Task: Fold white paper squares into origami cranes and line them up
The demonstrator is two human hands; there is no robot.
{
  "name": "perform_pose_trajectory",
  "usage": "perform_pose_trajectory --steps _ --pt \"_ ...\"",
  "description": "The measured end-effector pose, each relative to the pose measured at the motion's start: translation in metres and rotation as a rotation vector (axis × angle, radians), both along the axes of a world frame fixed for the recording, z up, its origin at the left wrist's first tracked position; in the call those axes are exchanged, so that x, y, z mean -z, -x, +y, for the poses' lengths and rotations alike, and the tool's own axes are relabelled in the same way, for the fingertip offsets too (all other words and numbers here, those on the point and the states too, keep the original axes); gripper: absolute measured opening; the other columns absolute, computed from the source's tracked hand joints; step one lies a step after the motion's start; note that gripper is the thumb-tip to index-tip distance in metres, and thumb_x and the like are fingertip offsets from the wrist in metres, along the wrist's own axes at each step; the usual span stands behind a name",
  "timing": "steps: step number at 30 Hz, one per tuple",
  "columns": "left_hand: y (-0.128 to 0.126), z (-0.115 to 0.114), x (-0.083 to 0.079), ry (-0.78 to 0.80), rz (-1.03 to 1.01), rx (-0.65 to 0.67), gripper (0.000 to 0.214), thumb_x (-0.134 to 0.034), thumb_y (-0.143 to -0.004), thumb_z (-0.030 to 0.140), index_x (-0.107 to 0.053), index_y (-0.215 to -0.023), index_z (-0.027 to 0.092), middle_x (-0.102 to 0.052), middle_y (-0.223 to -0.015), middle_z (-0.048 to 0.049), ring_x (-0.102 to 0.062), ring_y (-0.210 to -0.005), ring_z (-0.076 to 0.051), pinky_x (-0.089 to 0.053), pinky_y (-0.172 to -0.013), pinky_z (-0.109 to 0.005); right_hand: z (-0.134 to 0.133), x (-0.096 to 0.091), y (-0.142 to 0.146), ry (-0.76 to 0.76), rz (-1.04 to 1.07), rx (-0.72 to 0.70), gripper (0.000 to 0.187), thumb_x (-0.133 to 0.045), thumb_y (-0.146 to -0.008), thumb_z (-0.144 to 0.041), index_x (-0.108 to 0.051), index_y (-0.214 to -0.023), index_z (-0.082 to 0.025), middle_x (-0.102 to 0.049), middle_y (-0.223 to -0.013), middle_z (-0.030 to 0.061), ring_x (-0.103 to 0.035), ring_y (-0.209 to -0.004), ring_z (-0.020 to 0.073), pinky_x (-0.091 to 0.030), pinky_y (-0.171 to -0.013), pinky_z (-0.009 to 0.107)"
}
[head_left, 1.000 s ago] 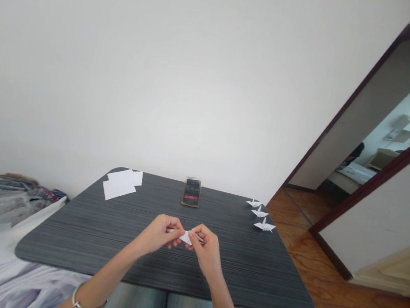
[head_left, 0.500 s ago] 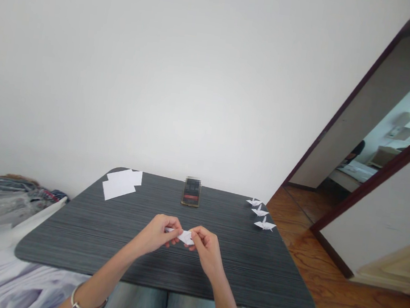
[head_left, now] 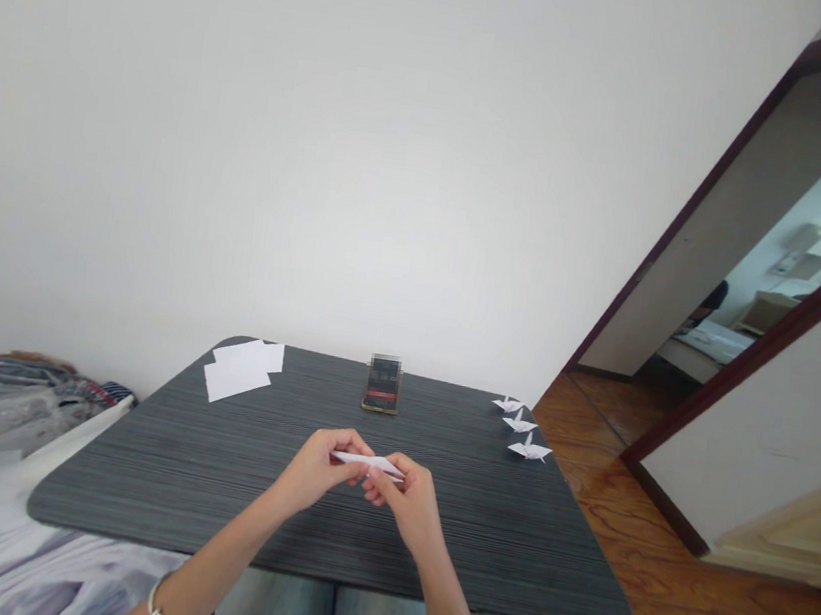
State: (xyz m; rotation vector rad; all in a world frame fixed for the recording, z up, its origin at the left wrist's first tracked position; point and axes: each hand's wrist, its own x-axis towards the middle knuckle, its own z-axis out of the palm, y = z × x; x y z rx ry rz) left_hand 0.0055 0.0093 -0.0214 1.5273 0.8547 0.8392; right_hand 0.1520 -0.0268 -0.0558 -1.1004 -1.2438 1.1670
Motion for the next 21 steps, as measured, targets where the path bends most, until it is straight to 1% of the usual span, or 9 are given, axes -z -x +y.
perform_pose_trajectory --steps 2,6,9,12,15,21 --pt "-0.001 0.0 0.002 0.044 -0.046 -0.03 0.023 -0.067 -0.062 0.028 -0.061 -0.073 0.009 -0.062 -0.061 -0.0018 -0.054 -0.052 -0.01 -0.042 -0.054 -0.022 0.0 0.0 0.001 0.022 0.018 -0.023 0.024 -0.062 -0.07 -0.036 -0.06 -0.071 -0.012 -0.063 -0.057 0.0017 -0.057 -0.047 0.01 -0.044 -0.045 0.019" --pt "-0.001 -0.001 0.003 0.084 -0.08 -0.051 0.028 -0.068 -0.062 0.032 -0.064 -0.076 0.008 -0.064 -0.062 -0.003 -0.056 -0.053 -0.011 -0.044 -0.057 -0.024 0.0 -0.001 0.0 0.017 0.013 -0.009 0.025 -0.06 -0.071 -0.037 -0.058 -0.066 -0.012 -0.062 -0.053 0.0011 -0.057 -0.044 0.0103 -0.045 -0.043 0.019" --pt "0.001 0.0 0.003 0.117 -0.069 -0.039 0.032 -0.068 -0.061 0.033 -0.065 -0.081 0.008 -0.067 -0.066 -0.0047 -0.059 -0.056 -0.013 -0.046 -0.06 -0.026 -0.001 -0.004 -0.002 0.015 -0.005 -0.015 0.024 -0.059 -0.071 -0.035 -0.058 -0.066 -0.012 -0.062 -0.052 0.0008 -0.057 -0.043 0.0106 -0.045 -0.043 0.02" --pt "0.006 0.002 0.004 0.148 -0.049 -0.012 0.035 -0.068 -0.062 0.033 -0.065 -0.086 0.008 -0.069 -0.073 -0.0069 -0.062 -0.061 -0.014 -0.048 -0.064 -0.028 -0.001 -0.005 -0.005 0.029 -0.005 -0.054 0.023 -0.06 -0.07 -0.035 -0.059 -0.065 -0.012 -0.063 -0.053 0.0013 -0.058 -0.044 0.011 -0.046 -0.044 0.02" --pt "0.01 0.004 0.005 0.141 -0.042 0.016 0.037 -0.066 -0.064 0.033 -0.065 -0.092 0.008 -0.07 -0.078 -0.0083 -0.063 -0.064 -0.015 -0.048 -0.068 -0.029 0.001 -0.004 -0.007 0.044 0.03 -0.074 0.025 -0.062 -0.067 -0.036 -0.059 -0.065 -0.012 -0.064 -0.053 0.0017 -0.059 -0.044 0.0114 -0.047 -0.045 0.021" --pt "0.009 0.006 0.006 0.128 -0.074 -0.028 0.037 -0.065 -0.066 0.032 -0.063 -0.094 0.008 -0.069 -0.079 -0.0085 -0.063 -0.066 -0.016 -0.048 -0.07 -0.031 0.007 0.003 -0.003 0.051 0.125 0.01 0.028 -0.066 -0.064 -0.037 -0.062 -0.07 -0.01 -0.064 -0.053 0.0026 -0.057 -0.043 0.0104 -0.045 -0.042 0.019"
